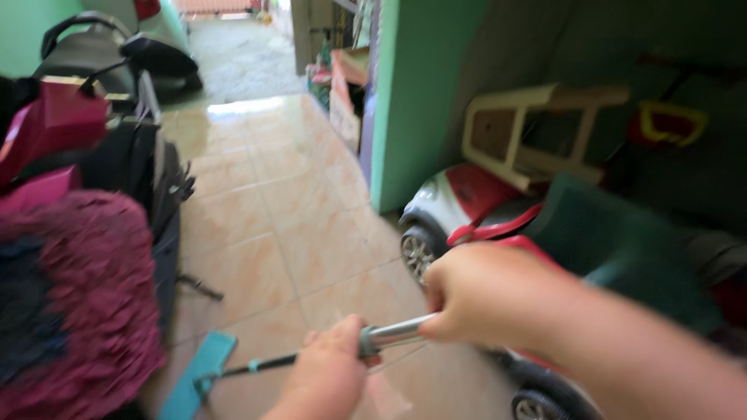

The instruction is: The person attaches a mop head to a pole and then mops the tiled floor of a semi-enclosed entryway area near a parked motorcycle.

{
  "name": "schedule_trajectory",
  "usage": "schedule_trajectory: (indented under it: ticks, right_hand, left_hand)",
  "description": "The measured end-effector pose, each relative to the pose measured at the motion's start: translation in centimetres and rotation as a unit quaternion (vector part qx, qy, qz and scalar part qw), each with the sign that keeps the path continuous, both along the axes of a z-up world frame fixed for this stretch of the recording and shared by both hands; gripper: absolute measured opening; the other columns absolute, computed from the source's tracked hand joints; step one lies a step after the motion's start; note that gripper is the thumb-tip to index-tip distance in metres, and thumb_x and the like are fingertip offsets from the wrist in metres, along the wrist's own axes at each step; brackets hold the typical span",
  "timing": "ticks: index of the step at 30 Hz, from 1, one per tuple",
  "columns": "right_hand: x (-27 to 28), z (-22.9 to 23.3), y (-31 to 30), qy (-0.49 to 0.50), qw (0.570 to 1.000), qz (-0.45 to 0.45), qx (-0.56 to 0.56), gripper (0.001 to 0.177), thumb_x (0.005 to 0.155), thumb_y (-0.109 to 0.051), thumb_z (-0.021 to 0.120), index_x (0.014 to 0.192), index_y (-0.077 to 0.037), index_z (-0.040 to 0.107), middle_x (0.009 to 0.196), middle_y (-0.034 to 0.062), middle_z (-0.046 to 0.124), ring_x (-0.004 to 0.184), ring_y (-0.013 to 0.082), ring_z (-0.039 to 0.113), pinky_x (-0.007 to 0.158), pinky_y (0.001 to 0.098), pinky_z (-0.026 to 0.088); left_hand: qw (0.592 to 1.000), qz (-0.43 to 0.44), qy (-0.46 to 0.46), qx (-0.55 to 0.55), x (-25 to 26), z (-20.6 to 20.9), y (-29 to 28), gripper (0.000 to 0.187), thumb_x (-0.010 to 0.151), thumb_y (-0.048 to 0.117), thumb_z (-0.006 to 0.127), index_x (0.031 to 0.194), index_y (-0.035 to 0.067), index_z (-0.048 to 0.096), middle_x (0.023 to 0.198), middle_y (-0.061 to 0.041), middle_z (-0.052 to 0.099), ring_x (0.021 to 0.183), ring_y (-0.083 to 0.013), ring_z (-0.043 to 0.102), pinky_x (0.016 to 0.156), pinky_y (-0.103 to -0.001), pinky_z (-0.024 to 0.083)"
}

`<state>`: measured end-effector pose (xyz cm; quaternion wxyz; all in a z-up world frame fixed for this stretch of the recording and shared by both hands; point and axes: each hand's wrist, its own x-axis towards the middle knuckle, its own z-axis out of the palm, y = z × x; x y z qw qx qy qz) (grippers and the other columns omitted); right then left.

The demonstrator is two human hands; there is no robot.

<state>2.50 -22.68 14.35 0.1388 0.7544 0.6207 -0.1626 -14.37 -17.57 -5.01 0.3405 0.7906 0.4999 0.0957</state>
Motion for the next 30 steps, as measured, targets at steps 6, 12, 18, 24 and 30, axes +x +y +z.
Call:
schedule_trajectory:
  ticks: [6,12,18,24,30]
  right_hand:
    - [-5.6,-4.9,-1.3,0.121,0.991,0.033,0.054,0.028,0.075,-0.042,0.077,0.089,-0.018,0.077,0.086,0.0075,0.074,0.088,0.0287,0.071,0.08,0.0432,0.055]
    - [-0.5,1.5,-0.9,0.014,0.999,-0.043,-0.009,0.028,0.081,-0.043,0.077,0.099,-0.023,0.083,0.079,0.0034,0.076,0.076,0.0167,0.071,0.071,0.0357,0.055]
    - [5.4,7.2,-1.9,0.039,0.979,-0.187,0.071,0.03,0.082,-0.033,0.078,0.096,-0.007,0.085,0.079,0.0069,0.072,0.07,0.0192,0.069,0.063,0.033,0.057]
    - [3.1,7.0,-0.8,0.03,0.985,-0.163,0.038,0.031,0.081,-0.034,0.081,0.092,-0.005,0.083,0.074,0.0084,0.07,0.067,0.0174,0.065,0.061,0.0331,0.055]
    - [-3.6,1.6,0.3,-0.012,0.999,-0.038,0.018,0.032,0.084,-0.044,0.075,0.094,-0.013,0.08,0.08,0.0089,0.072,0.078,0.024,0.069,0.073,0.04,0.053]
  left_hand:
    - [0.99,0.018,0.131,0.043,-6.4,-3.1,-0.3,0.034,0.091,0.038,0.068,0.119,0.025,0.055,0.133,-0.005,0.061,0.137,-0.0285,0.044,0.111,-0.068,0.026]
    - [0.998,0.009,0.059,0.017,0.5,1.8,-1.1,0.023,0.094,0.038,0.064,0.108,0.021,0.059,0.118,-0.007,0.07,0.129,-0.0278,0.056,0.121,-0.057,0.028]
    - [0.991,-0.075,-0.044,0.103,7.7,6.0,-2.3,0.029,0.096,0.03,0.063,0.111,0.009,0.051,0.116,-0.014,0.065,0.113,-0.0368,0.061,0.117,-0.064,0.023]
    - [0.987,-0.089,-0.042,0.125,5.2,5.6,-1.9,0.031,0.095,0.03,0.063,0.114,0.01,0.048,0.112,-0.012,0.068,0.113,-0.034,0.062,0.115,-0.07,0.021]
    - [0.999,0.027,0.03,0.022,-2.7,1.9,-0.5,0.013,0.096,0.03,0.059,0.106,0.022,0.058,0.107,-0.001,0.077,0.113,-0.0225,0.069,0.126,-0.062,0.02]
